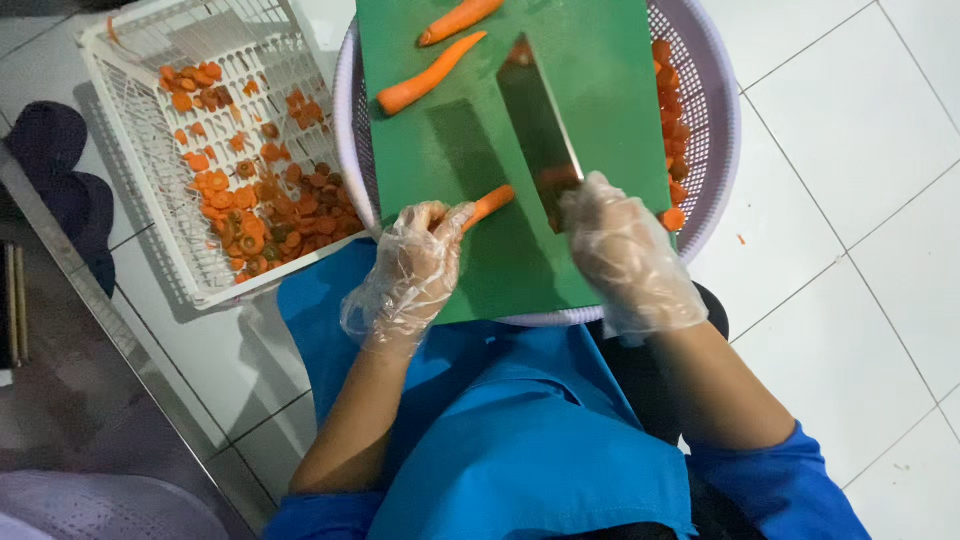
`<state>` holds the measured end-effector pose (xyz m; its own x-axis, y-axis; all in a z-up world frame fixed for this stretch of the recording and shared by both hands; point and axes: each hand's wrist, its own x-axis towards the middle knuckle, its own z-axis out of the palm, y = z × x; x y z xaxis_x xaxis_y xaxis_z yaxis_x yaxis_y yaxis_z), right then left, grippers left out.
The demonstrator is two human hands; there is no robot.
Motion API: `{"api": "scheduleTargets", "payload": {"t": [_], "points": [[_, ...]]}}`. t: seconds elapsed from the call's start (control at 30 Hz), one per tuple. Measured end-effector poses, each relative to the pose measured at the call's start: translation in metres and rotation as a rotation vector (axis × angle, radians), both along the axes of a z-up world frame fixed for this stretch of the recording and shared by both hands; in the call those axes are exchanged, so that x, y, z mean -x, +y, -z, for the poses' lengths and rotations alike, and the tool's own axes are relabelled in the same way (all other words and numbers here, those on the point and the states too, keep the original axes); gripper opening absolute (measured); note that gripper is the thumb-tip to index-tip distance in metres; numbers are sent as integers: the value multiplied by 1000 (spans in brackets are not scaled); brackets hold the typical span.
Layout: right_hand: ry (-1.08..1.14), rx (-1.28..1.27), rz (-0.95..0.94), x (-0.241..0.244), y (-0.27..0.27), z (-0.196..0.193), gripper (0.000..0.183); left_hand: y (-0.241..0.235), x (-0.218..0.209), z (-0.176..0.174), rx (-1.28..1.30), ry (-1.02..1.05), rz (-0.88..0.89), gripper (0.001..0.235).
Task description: The person sits on the floor and chops carrots into small round pieces using a cleaver on a green cutting board placed on their lap. The chopped pieces are transferred into a nearby purple colander.
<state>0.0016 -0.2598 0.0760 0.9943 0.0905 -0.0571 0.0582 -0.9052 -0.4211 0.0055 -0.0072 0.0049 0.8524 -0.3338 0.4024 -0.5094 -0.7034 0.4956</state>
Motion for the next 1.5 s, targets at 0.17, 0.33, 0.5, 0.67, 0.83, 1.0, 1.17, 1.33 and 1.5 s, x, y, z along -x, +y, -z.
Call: {"api": "scheduleTargets", "payload": {"t": [0.17, 0.33, 0.5, 0.67, 0.83, 1.0, 1.17, 1.33, 1.5], "points": [[-41, 327, -222, -11, 36, -34, 17, -2, 1, -5, -30, 23, -28, 37], [255, 85, 23, -18, 51, -14, 17, -2, 1, -20, 7, 45, -33, 36], [-169, 193, -439, -21, 32, 18, 7, -5, -6, -32, -165, 151, -61, 37], [61, 1, 86, -2, 24, 7, 16, -17, -27, -22, 630, 326, -39, 30], [152, -5, 149, 9, 33, -18, 15, -10, -9, -1, 1077, 537, -134, 42], [193, -4, 93, 12, 37, -25, 10, 16, 9, 0, 414, 186, -141, 34], [43, 21, -3, 3, 51, -19, 12, 3, 3, -6, -3, 24, 31, 30], [91, 134, -39, 1, 55, -27, 15, -3, 4, -4, 113, -30, 53, 37], [72, 137, -90, -1, 64, -29, 19, 0, 3, 2, 178, -99, 31, 30]]}}
